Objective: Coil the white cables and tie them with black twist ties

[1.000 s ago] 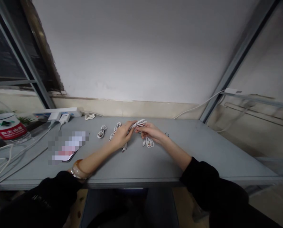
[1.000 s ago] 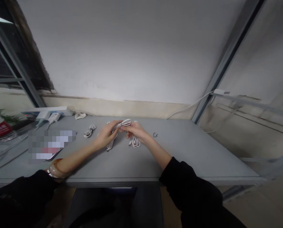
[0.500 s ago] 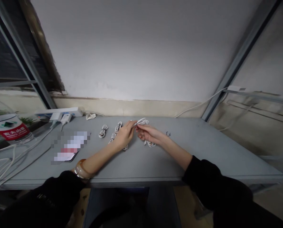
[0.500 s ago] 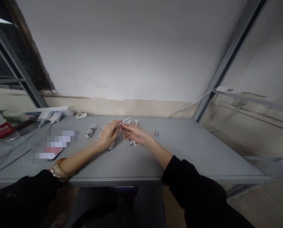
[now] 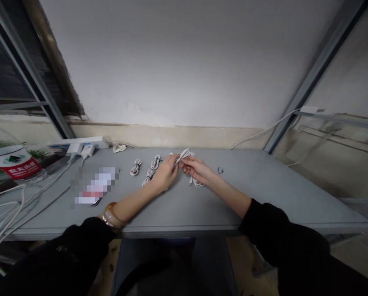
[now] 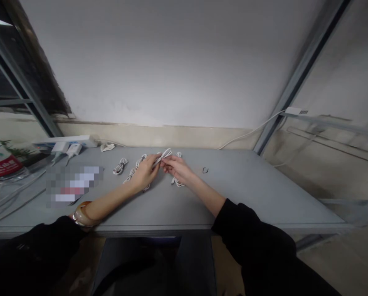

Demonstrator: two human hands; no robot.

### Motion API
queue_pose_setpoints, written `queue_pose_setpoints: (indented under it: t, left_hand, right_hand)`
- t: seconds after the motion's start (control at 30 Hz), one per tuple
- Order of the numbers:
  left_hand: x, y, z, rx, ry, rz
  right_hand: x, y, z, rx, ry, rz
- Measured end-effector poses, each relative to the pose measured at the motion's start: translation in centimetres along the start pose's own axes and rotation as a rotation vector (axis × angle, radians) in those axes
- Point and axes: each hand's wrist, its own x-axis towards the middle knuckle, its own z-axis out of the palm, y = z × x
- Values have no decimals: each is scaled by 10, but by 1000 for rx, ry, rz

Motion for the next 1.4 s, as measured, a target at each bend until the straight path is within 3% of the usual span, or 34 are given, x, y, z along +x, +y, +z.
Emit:
queue_pose_setpoints:
  t: [0.3,0.47,0.7,0.9,1.17,1.4]
  left_hand:
    - [1,7,0,-111,-17,-95]
    - [1,18,-10,-176,-69,-284]
    - [3,22,-11,-468,85,-401]
    - [6,18,-6,-657,151,-260]
    - [6,10,-8,-353,210,-241]
    - [9,11,-15,-327,229,-172]
  right_hand:
    - [2,3,-5,-481,43,-332]
    - [-3,0,-2,-678,39,-476]
    - [-13,-6,-1,-965,70,-597]
    - [-8,-7,-4,-864,62,-543]
    - [-9,1,1,-778,-48,-482]
    - [-19,-2,13,-708,-105,-445]
